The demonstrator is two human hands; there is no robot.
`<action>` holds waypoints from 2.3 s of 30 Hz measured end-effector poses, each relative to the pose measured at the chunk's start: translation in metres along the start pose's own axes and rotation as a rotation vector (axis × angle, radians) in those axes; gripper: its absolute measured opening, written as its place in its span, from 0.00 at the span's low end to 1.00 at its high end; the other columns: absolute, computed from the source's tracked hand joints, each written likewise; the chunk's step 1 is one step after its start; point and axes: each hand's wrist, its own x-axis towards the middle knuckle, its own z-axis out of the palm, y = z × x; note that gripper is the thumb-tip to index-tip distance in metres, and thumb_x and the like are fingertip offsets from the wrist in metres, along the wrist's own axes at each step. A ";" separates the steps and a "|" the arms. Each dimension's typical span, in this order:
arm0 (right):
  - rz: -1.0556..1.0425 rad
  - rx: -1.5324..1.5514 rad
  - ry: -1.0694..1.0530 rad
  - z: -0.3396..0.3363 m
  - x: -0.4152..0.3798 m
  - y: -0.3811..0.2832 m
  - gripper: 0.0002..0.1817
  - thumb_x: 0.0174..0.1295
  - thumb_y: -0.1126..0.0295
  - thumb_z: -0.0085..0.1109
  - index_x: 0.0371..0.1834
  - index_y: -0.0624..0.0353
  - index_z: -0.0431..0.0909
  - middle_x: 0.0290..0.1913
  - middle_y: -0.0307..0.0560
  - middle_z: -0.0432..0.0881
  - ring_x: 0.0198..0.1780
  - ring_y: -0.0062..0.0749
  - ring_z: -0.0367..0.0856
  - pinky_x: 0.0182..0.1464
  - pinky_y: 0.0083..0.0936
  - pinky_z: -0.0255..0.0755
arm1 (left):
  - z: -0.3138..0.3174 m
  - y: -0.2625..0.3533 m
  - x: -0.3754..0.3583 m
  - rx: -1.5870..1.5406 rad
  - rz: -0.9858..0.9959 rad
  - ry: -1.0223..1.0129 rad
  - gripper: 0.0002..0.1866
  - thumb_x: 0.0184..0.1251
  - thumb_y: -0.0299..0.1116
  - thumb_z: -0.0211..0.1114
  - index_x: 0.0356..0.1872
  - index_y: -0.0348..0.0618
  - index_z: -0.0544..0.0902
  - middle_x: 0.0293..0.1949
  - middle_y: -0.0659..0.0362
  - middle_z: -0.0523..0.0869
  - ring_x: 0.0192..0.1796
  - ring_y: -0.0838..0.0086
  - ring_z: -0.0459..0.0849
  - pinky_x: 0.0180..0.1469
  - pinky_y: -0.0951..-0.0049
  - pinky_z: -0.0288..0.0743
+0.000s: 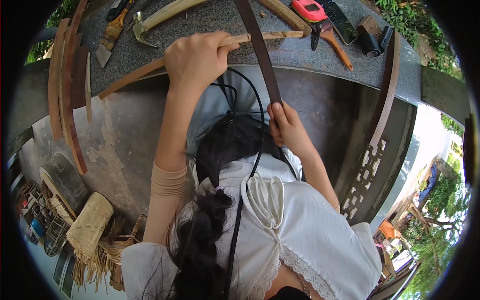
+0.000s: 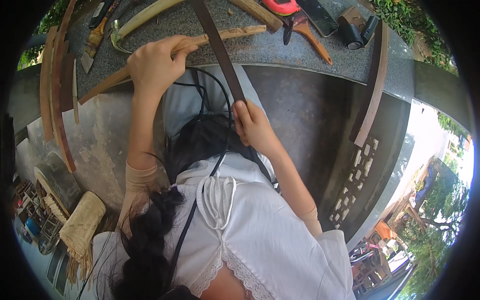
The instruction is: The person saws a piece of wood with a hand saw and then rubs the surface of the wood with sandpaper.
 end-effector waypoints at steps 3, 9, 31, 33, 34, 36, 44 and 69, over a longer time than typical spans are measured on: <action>-0.064 0.031 -0.090 -0.003 0.012 -0.009 0.17 0.76 0.54 0.37 0.33 0.52 0.64 0.14 0.30 0.59 0.11 0.15 0.52 0.14 0.18 0.47 | 0.002 0.006 -0.009 -0.018 0.024 0.002 0.08 0.54 0.48 0.69 0.33 0.63 0.88 0.23 0.64 0.86 0.25 0.65 0.85 0.26 0.67 0.75; -0.283 -0.073 -0.085 0.006 0.040 -0.034 0.17 0.76 0.53 0.38 0.33 0.51 0.63 0.14 0.28 0.56 0.12 0.13 0.50 0.15 0.18 0.41 | -0.001 0.001 0.001 -0.019 0.056 0.054 0.08 0.54 0.47 0.69 0.31 0.60 0.87 0.21 0.63 0.85 0.24 0.65 0.84 0.26 0.66 0.75; -0.265 -0.094 -0.085 0.008 0.041 -0.042 0.17 0.77 0.53 0.36 0.34 0.52 0.63 0.14 0.29 0.56 0.12 0.14 0.48 0.15 0.18 0.44 | 0.006 0.004 -0.015 -0.141 0.109 0.103 0.09 0.51 0.39 0.71 0.36 0.60 0.89 0.33 0.65 0.89 0.32 0.69 0.87 0.34 0.70 0.79; -0.179 -0.123 -0.014 0.002 0.023 -0.010 0.17 0.76 0.54 0.37 0.33 0.53 0.64 0.14 0.30 0.58 0.12 0.15 0.53 0.13 0.18 0.48 | 0.004 0.002 -0.013 -0.143 0.100 0.072 0.09 0.51 0.38 0.70 0.36 0.60 0.89 0.34 0.65 0.89 0.33 0.69 0.87 0.35 0.70 0.79; -0.176 -0.128 -0.017 0.001 0.020 -0.009 0.17 0.76 0.54 0.37 0.33 0.53 0.64 0.14 0.30 0.58 0.12 0.15 0.53 0.13 0.18 0.48 | 0.004 0.002 -0.013 -0.146 0.085 0.045 0.09 0.51 0.36 0.70 0.36 0.59 0.89 0.35 0.65 0.89 0.34 0.69 0.87 0.36 0.71 0.79; -0.123 -0.072 -0.010 -0.001 0.011 -0.004 0.17 0.76 0.54 0.38 0.33 0.52 0.64 0.14 0.30 0.58 0.12 0.15 0.52 0.13 0.18 0.47 | 0.008 0.002 -0.018 -0.153 0.105 0.041 0.10 0.51 0.35 0.70 0.37 0.59 0.89 0.35 0.65 0.89 0.34 0.69 0.87 0.36 0.71 0.79; -0.210 -0.121 -0.018 0.006 0.027 -0.015 0.17 0.77 0.55 0.36 0.32 0.54 0.64 0.14 0.31 0.60 0.12 0.15 0.54 0.14 0.17 0.52 | 0.006 -0.002 -0.020 -0.132 0.162 0.049 0.13 0.50 0.33 0.70 0.39 0.59 0.88 0.35 0.65 0.89 0.34 0.71 0.87 0.35 0.72 0.79; -0.117 -0.240 -0.023 -0.006 0.015 -0.001 0.21 0.76 0.54 0.39 0.34 0.60 0.69 0.21 0.33 0.62 0.23 0.17 0.62 0.26 0.19 0.61 | 0.018 0.007 -0.056 -0.146 0.307 0.131 0.13 0.50 0.27 0.66 0.39 0.53 0.88 0.41 0.65 0.89 0.44 0.75 0.87 0.40 0.75 0.79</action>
